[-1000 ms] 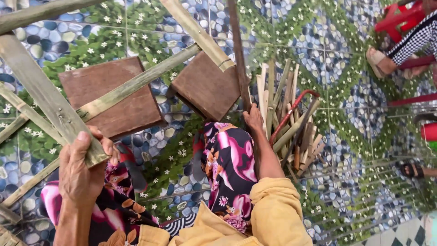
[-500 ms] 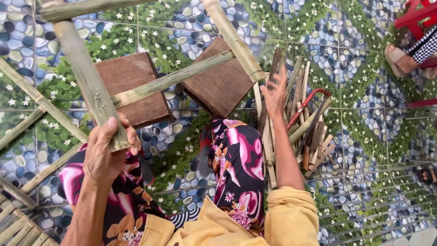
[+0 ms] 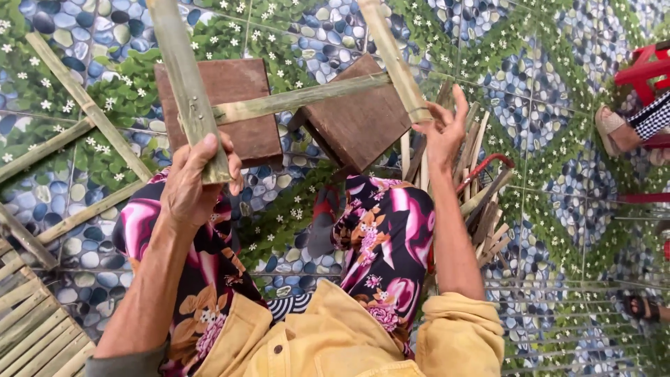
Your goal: The person sits on a tiled floor and assembles small bamboo frames by hand. They pick up bamboo strips, align them with wooden blocks, and fit pieces together to form frame structures.
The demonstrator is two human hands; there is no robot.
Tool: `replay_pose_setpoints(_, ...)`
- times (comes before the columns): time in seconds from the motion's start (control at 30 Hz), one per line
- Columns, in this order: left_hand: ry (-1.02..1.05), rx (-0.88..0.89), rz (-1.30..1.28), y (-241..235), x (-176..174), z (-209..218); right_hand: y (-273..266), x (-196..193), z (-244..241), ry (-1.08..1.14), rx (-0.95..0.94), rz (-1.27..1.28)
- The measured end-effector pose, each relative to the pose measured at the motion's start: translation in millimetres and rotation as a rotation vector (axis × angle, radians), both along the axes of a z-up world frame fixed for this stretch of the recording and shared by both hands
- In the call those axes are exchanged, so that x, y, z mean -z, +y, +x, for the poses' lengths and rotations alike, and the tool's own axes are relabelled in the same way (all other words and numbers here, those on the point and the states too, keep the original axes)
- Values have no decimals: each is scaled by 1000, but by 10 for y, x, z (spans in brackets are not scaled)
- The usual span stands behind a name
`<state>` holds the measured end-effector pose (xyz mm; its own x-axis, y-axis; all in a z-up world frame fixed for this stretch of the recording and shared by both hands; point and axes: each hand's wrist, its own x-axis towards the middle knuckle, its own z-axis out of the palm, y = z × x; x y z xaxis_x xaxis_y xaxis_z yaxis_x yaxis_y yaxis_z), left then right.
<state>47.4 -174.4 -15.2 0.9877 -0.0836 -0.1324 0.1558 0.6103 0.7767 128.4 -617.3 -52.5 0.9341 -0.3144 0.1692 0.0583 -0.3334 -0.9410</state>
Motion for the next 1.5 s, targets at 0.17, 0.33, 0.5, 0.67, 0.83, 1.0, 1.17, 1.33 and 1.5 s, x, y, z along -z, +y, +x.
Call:
replay_pose_setpoints(0.17,19,-27,17,142,-20,-65,-499,1994,264,488,415,334)
replay_pose_setpoints(0.33,2,-94,48,195,-8,-36,414,2115,-250,843,605,859)
replay_pose_setpoints(0.5,33,-120,102,208,-37,-31,1104,2214,-475,570,746,1530)
replay_pose_setpoints(0.67,115,-111,55,127,-307,-10,1351,2554,11,266,817,1873)
replay_pose_setpoints(0.83,179,-119,53,97,-292,11,1329,2711,79,165,808,1730)
replay_pose_setpoints(1.0,163,-80,69,120,-259,-1,608,2785,-23,305,726,1441)
replay_pose_setpoints(1.17,135,-91,97,73,-165,10,-385,2549,-36,466,843,1166)
replay_pose_setpoints(1.33,80,-92,138,-17,-101,57,-1203,3061,57,305,1155,854)
replay_pose_setpoints(1.5,79,-84,150,-36,-109,42,-170,860,10,-102,544,153)
